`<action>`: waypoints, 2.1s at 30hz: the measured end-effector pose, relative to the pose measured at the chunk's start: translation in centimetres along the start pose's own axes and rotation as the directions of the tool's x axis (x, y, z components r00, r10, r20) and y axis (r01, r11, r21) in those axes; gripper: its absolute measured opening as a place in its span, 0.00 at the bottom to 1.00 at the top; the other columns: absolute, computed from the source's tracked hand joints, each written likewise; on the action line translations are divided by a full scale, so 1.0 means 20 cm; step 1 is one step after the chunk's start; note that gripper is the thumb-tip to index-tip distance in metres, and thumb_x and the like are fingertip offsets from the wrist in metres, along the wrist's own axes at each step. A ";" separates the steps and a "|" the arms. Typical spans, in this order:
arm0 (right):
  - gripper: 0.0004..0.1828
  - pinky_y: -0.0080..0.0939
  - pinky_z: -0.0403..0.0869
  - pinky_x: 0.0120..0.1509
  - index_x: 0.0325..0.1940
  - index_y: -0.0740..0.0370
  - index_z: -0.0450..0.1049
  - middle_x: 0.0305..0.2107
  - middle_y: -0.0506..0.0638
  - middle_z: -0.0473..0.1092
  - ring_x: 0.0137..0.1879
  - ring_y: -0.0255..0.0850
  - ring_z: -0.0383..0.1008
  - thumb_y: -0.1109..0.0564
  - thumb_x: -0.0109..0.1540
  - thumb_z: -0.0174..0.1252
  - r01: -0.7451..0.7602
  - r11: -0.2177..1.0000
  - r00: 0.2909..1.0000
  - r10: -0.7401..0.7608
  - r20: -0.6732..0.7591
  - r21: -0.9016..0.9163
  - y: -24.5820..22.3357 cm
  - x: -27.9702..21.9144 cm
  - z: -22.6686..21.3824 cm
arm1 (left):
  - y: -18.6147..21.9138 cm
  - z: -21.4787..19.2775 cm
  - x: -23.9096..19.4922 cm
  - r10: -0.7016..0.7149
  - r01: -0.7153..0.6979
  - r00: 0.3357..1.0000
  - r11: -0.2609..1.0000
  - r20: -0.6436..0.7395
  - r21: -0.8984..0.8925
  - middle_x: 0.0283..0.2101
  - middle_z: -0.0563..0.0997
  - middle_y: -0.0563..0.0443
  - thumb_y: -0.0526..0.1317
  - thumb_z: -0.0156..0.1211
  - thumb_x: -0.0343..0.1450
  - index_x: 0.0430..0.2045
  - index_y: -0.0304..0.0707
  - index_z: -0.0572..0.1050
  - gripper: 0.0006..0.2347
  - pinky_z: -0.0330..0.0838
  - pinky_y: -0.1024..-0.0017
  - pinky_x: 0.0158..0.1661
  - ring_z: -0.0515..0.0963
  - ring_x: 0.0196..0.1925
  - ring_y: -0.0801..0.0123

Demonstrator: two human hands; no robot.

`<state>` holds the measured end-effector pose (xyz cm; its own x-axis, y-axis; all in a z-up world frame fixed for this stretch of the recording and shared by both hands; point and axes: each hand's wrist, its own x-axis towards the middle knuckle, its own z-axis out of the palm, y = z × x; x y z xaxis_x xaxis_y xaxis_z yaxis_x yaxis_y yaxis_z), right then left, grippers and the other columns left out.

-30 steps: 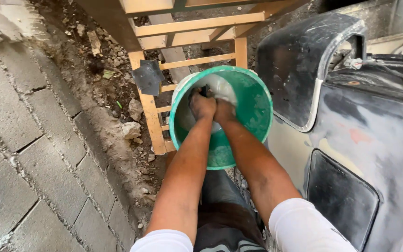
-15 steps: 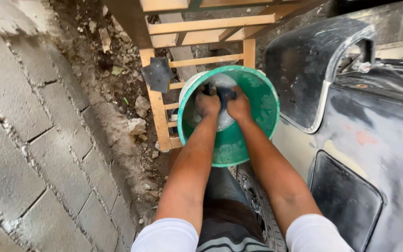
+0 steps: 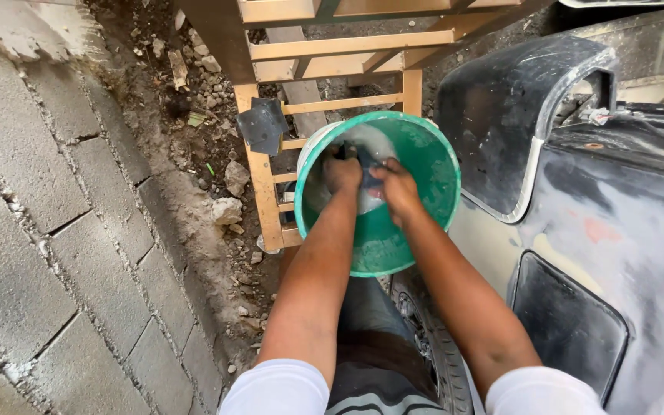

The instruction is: The person wets a sanding block in a bucket of water and then sands the surface of a car door. They repeatedly rub the sanding block along the door's edge and panel, using a yellow cloth to wipe away residue.

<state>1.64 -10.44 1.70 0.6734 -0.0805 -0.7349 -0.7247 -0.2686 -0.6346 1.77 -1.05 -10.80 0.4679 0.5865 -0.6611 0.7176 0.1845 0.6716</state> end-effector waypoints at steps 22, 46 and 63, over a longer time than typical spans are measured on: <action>0.15 0.41 0.74 0.47 0.53 0.60 0.73 0.41 0.50 0.73 0.43 0.37 0.71 0.51 0.66 0.62 0.448 0.873 0.862 -0.366 -0.352 0.191 0.12 0.14 0.16 | 0.15 -0.09 -0.17 -0.111 0.317 0.934 0.699 0.341 -0.641 0.35 0.82 0.51 0.42 0.60 0.71 0.36 0.34 0.82 0.10 0.74 0.72 0.30 0.78 0.33 0.69; 0.27 0.49 0.72 0.61 0.56 0.67 0.74 0.48 0.68 0.74 0.55 0.60 0.76 0.61 0.51 0.59 0.320 0.454 0.650 -0.744 -0.156 -0.832 0.41 0.60 -0.03 | 0.15 -0.14 -0.20 -0.071 0.083 0.996 0.965 0.057 -0.250 0.47 0.86 0.34 0.47 0.64 0.68 0.43 0.30 0.81 0.17 0.75 0.59 0.54 0.85 0.50 0.47; 0.14 0.34 0.69 0.32 0.55 0.59 0.74 0.36 0.50 0.76 0.33 0.38 0.73 0.62 0.65 0.56 0.038 0.914 0.989 -0.092 0.115 0.403 0.03 0.18 0.01 | 0.24 -0.23 -0.33 0.594 -0.595 0.803 0.803 0.041 0.011 0.45 0.80 0.36 0.38 0.74 0.58 0.39 0.30 0.81 0.18 0.74 0.61 0.52 0.80 0.48 0.48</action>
<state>3.58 -10.74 -1.45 0.7159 0.0553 -0.6960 -0.6958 0.1385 -0.7047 -0.27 -0.43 -1.76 0.8237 0.5480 -0.1455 0.3037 -0.2096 0.9294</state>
